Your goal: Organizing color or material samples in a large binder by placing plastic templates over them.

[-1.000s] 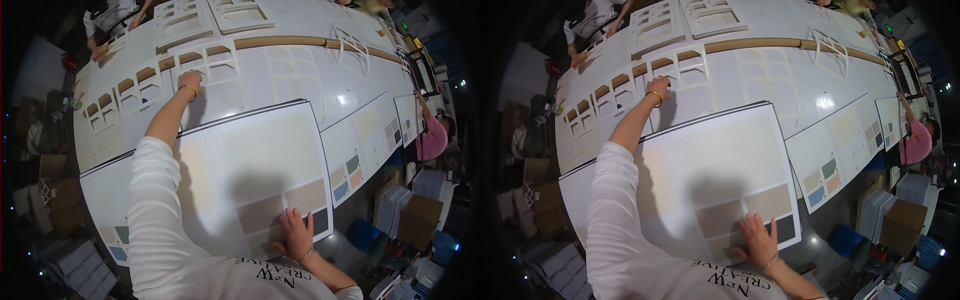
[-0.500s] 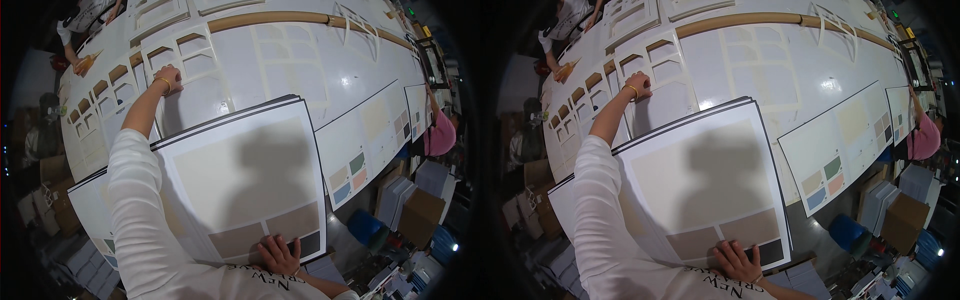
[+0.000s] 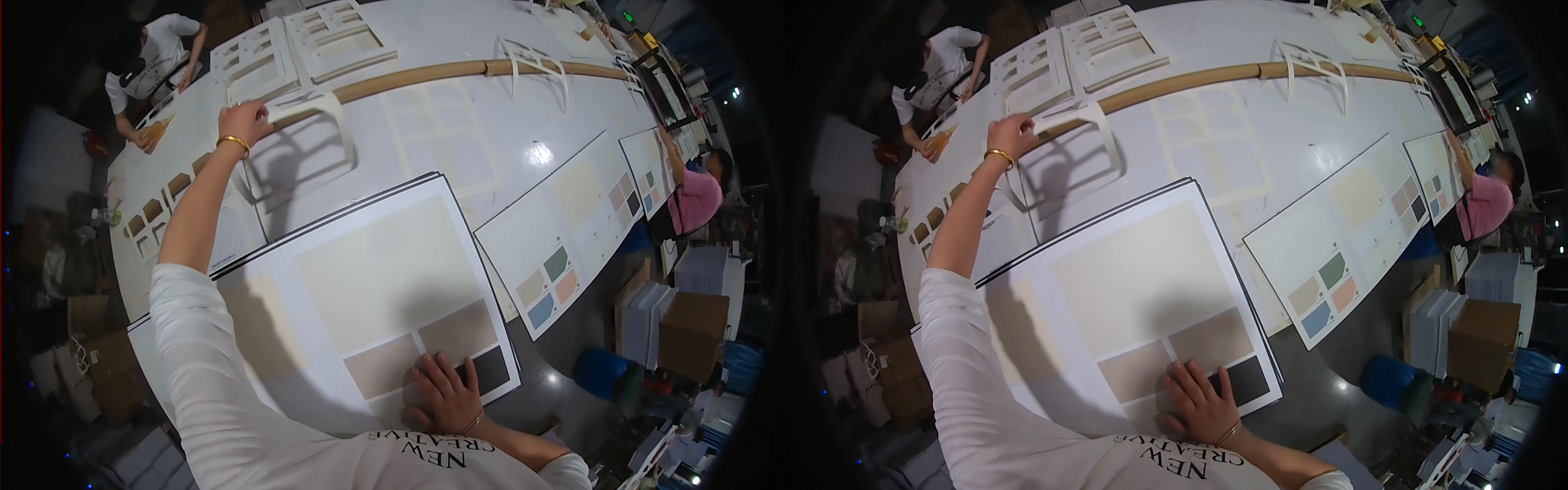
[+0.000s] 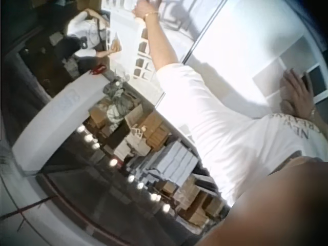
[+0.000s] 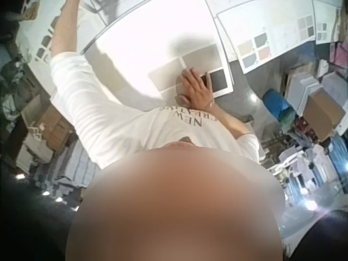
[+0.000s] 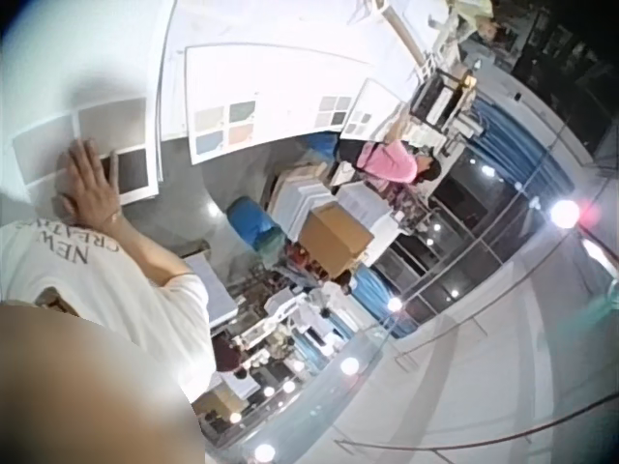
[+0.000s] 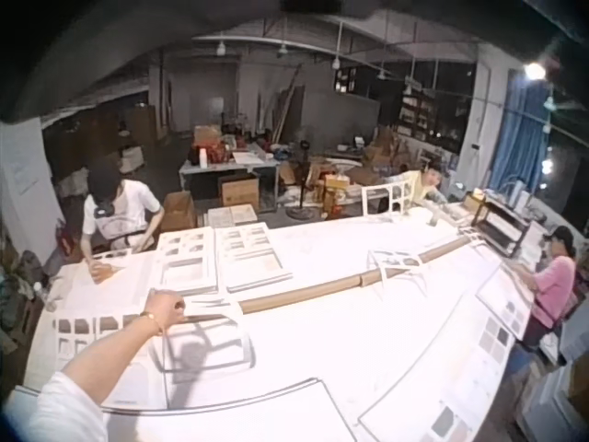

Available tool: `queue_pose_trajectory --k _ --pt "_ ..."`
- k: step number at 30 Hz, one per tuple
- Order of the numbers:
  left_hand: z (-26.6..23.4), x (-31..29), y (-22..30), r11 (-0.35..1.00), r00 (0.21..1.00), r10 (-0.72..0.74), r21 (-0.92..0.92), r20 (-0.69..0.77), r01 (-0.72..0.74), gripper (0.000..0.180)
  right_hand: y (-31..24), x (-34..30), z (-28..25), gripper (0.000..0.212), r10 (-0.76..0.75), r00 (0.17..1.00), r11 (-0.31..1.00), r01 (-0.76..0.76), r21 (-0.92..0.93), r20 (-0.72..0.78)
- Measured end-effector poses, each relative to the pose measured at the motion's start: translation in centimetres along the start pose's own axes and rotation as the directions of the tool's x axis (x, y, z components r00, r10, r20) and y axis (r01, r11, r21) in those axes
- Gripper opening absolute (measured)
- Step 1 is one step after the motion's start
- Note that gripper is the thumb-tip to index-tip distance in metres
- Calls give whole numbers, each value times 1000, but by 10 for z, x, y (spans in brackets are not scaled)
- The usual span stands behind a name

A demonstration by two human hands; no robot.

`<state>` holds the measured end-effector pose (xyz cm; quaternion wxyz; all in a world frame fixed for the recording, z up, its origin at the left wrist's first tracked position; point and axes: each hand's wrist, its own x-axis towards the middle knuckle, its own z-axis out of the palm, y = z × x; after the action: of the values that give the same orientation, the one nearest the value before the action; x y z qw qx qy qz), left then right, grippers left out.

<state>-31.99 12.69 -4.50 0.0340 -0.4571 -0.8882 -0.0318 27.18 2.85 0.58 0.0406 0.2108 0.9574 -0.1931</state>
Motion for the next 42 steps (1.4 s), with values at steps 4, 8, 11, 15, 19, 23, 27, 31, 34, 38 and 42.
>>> queue_pose_trajectory --k 4,8,11,15,19,23,27,31,34,38,42 --pt "-99 8 1 998 964 64 3 -260 -65 29 3 3 0 73 -47 999 999 47 -21 1" --pt "-198 -5 3 963 920 -13 -253 -392 -94 29 3 7 -2 73 -51 998 998 49 -44 -46" --pt "-258 -38 4 801 949 -23 -573 -315 -171 27 8 18 -13 68 -99 980 975 130 180 -172" --pt "-289 -88 -11 497 998 46 -868 37 10 34 17 67 -55 29 -314 847 894 416 168 -429" --pt "-287 -141 12 211 956 49 -939 289 273 26 8 128 -117 17 -472 574 804 592 -59 -670" --pt "-298 -203 27 93 900 271 -940 342 329 26 -50 156 -186 33 -521 345 797 524 -300 -781" --pt "-301 -241 38 162 809 450 -925 379 344 31 -95 171 -214 42 -617 232 765 399 -505 -752" --pt "-310 -278 40 213 773 512 -927 375 309 32 -114 171 -210 36 -738 223 670 354 -653 -636" --pt "-301 -292 20 126 801 525 -957 287 260 44 -121 158 -209 33 -759 197 644 367 -671 -620" --pt "-298 -285 -74 13 990 -56 -991 132 133 34 -131 123 -219 30 -744 346 664 293 -688 -571" --pt "-344 -317 -140 55 815 -359 -882 -455 -468 32 -140 115 -207 17 -748 401 646 255 -720 -529"
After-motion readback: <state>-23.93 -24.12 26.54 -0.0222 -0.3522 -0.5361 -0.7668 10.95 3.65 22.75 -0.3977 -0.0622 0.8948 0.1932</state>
